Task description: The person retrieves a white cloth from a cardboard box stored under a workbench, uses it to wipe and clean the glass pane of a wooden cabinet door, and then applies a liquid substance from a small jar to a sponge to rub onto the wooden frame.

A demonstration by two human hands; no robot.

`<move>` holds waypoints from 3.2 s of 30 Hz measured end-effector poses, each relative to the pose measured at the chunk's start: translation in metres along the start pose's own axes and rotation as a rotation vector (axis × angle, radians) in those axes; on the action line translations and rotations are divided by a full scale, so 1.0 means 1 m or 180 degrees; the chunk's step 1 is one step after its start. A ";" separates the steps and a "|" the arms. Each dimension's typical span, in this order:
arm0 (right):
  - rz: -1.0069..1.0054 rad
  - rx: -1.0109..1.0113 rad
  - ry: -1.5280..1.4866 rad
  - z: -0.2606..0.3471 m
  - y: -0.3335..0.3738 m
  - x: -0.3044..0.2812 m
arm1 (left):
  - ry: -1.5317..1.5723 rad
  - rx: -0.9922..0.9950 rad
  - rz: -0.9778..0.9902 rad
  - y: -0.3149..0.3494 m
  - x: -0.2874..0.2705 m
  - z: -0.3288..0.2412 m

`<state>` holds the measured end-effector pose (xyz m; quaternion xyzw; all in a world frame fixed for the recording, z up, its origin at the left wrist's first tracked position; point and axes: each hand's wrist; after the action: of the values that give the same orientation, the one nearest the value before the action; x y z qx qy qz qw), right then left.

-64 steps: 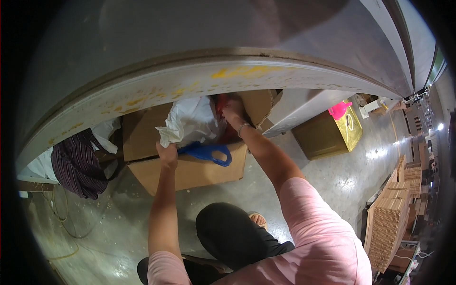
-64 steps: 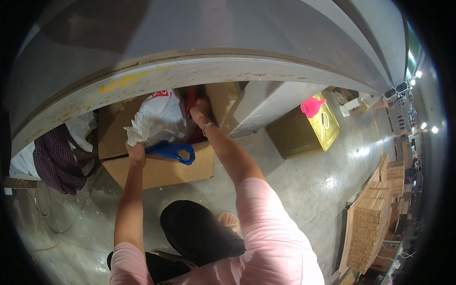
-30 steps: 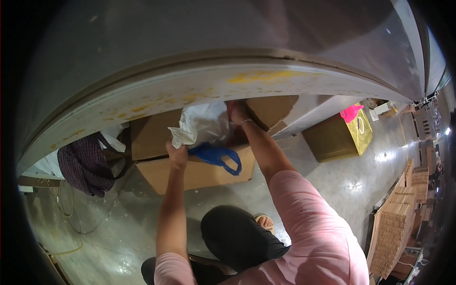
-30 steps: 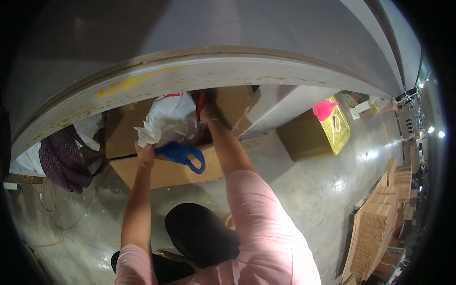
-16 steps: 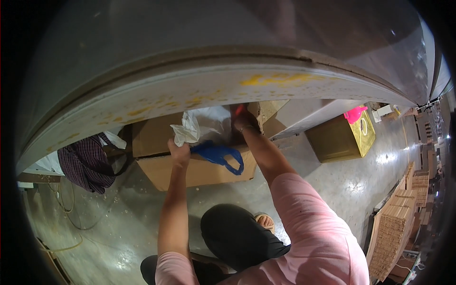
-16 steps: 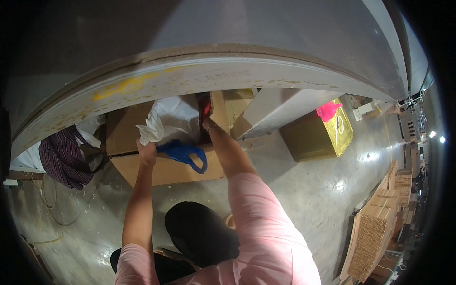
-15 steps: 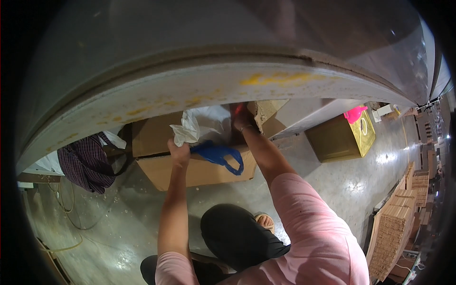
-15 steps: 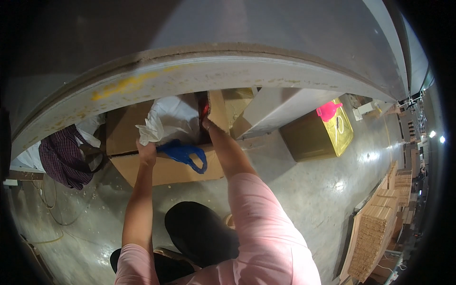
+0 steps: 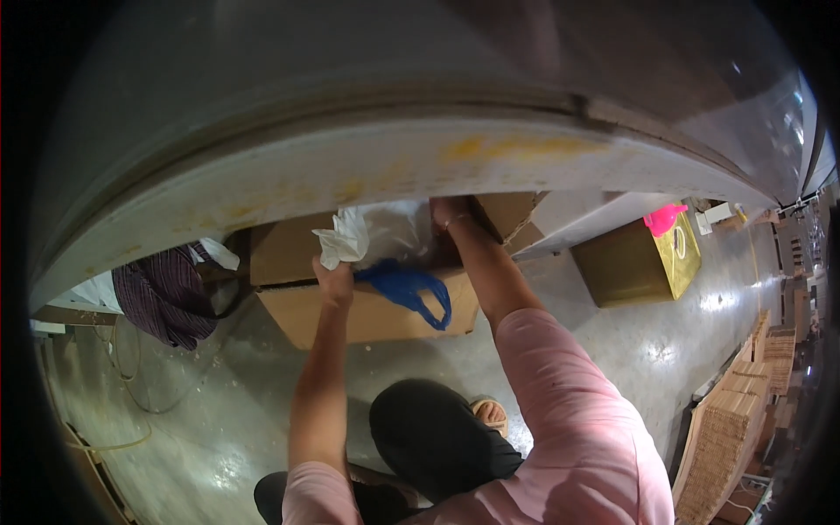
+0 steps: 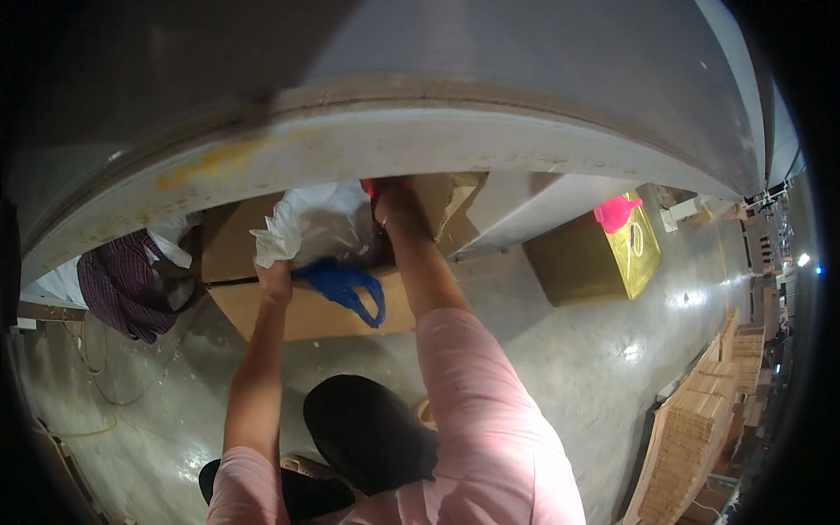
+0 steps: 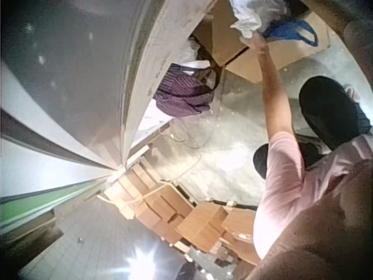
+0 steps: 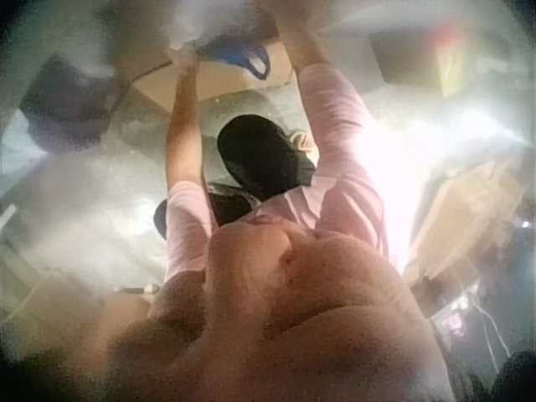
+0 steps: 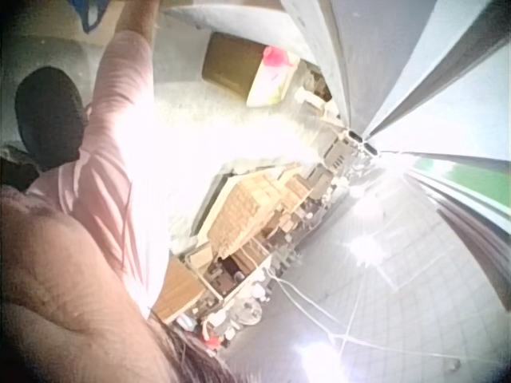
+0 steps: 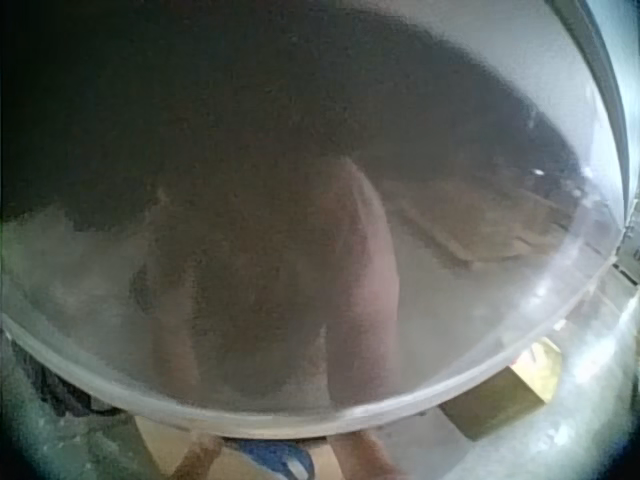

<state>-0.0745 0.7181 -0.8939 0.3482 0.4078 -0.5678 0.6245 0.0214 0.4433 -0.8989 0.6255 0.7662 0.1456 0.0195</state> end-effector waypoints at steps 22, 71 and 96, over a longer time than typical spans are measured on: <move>-0.0532 0.0197 -0.0533 -0.098 -0.007 0.055 | 0.0490 -0.0101 0.0252 -0.002 0.052 0.003; 0.0652 -0.2656 0.0266 0.190 0.026 0.005 | -0.2559 0.2891 -0.0870 0.011 -0.066 -0.243; -0.1191 -0.0548 -0.0813 0.096 -0.068 0.025 | -0.2096 0.2672 -0.0732 0.000 -0.092 -0.239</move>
<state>-0.1302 0.6138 -0.8738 0.1375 0.4299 -0.6762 0.5823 -0.0097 0.3068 -0.6848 0.5042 0.7754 -0.3795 0.0228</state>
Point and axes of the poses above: each hand's wrist, its own y-axis away from the middle knuckle, its own x-axis out of the palm, z = x × y, and after that the axes turned 8 degrees about -x, right-handed
